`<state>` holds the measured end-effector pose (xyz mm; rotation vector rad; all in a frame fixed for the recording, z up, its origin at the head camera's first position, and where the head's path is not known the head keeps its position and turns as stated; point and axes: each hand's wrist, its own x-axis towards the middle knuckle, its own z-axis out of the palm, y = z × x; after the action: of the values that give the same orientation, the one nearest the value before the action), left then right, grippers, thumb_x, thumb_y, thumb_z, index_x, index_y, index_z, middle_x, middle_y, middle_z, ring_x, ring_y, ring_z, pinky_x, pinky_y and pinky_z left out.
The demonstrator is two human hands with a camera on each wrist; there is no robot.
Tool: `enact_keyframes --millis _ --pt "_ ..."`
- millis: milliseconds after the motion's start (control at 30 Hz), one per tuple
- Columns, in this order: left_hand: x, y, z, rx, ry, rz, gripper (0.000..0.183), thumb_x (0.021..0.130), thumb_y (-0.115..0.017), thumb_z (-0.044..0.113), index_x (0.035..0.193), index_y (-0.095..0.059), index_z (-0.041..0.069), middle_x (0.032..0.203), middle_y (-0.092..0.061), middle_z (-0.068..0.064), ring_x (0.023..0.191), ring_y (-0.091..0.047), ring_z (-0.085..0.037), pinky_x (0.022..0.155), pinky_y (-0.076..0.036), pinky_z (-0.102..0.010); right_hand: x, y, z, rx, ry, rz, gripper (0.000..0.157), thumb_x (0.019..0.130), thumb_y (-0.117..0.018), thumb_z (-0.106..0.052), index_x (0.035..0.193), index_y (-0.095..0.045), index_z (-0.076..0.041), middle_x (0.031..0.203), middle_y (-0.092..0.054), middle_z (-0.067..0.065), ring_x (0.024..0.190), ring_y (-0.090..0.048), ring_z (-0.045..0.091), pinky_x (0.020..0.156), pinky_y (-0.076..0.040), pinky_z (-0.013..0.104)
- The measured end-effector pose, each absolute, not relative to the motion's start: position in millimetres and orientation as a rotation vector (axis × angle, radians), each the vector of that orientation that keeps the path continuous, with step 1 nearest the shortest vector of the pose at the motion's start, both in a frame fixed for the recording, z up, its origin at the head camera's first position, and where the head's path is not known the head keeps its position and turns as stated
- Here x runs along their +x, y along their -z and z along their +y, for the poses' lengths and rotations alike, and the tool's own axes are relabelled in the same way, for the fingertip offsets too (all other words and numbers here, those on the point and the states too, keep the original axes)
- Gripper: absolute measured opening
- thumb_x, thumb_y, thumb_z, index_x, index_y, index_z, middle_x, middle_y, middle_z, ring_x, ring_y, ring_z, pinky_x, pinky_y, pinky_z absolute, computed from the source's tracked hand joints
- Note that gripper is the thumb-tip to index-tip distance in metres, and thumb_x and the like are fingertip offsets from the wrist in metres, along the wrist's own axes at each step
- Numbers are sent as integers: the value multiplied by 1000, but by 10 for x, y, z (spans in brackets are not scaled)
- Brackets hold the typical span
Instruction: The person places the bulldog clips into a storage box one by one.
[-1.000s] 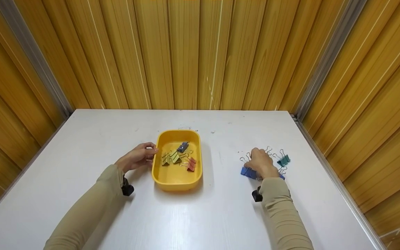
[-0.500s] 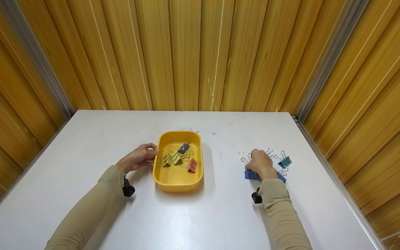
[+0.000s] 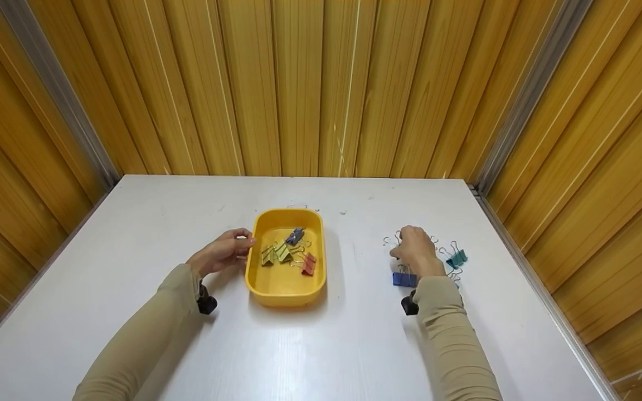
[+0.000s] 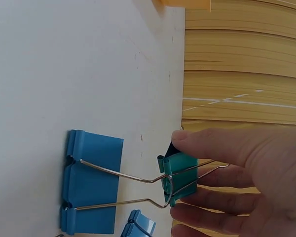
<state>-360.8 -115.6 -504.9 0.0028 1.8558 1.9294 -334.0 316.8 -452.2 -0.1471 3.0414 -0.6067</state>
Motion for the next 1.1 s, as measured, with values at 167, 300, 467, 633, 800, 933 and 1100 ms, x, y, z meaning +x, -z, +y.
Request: enact_keyframes --millis 167,300,467,633,800,933,1100 --pt "-3619 5062 -1149 -19 -1934 1857 12 95 -58 11 99 -47 9 76 -62 -4 62 -60 -13 56 -52 -26 -3384 4475 3083 -187 625 3050 45 82 -72 -17 114 -59 12 104 -64 27 85 -63 30 77 -53 46" --pt "-3620 5066 -1146 -16 -1941 1845 12 95 -58 10 98 -46 9 78 -61 -5 63 -60 -13 56 -52 -26 -3414 4438 3001 -250 652 3066 45 81 -73 -17 113 -60 13 102 -65 28 84 -64 30 78 -53 47" --pt "-3618 5060 -1148 -6 -1937 1843 12 95 -59 11 98 -47 9 77 -61 -5 60 -59 -13 55 -51 -26 -3455 4404 2904 -317 686 3075 43 80 -74 -15 110 -62 13 98 -66 27 83 -64 31 81 -52 48" --pt "-3623 5066 -1155 17 -1950 1839 13 95 -59 12 97 -46 9 75 -61 -4 58 -58 -12 54 -50 -25 -3478 4363 2792 -369 685 3088 41 80 -75 -16 108 -63 12 97 -66 26 86 -62 33 81 -51 50" --pt "-3617 5064 -1150 19 -1967 1827 12 96 -56 10 96 -44 9 75 -59 -4 58 -57 -13 54 -49 -25 -3494 4335 2677 -393 688 3096 37 79 -75 -18 102 -65 10 94 -66 23 86 -60 31 82 -50 49" --pt "-3627 5063 -1140 -10 -1953 1836 10 96 -56 10 96 -46 10 75 -59 -5 58 -56 -13 54 -49 -25 -3526 4312 2575 -358 714 3061 38 79 -76 -18 104 -65 8 93 -67 20 84 -58 26 80 -50 43" --pt "-3627 5065 -1142 -4 -1957 1840 10 96 -56 10 96 -46 9 78 -61 -6 59 -57 -13 56 -49 -26 -3562 4284 2436 -351 707 3041 39 79 -76 -19 106 -65 7 96 -66 20 85 -58 25 81 -52 42"
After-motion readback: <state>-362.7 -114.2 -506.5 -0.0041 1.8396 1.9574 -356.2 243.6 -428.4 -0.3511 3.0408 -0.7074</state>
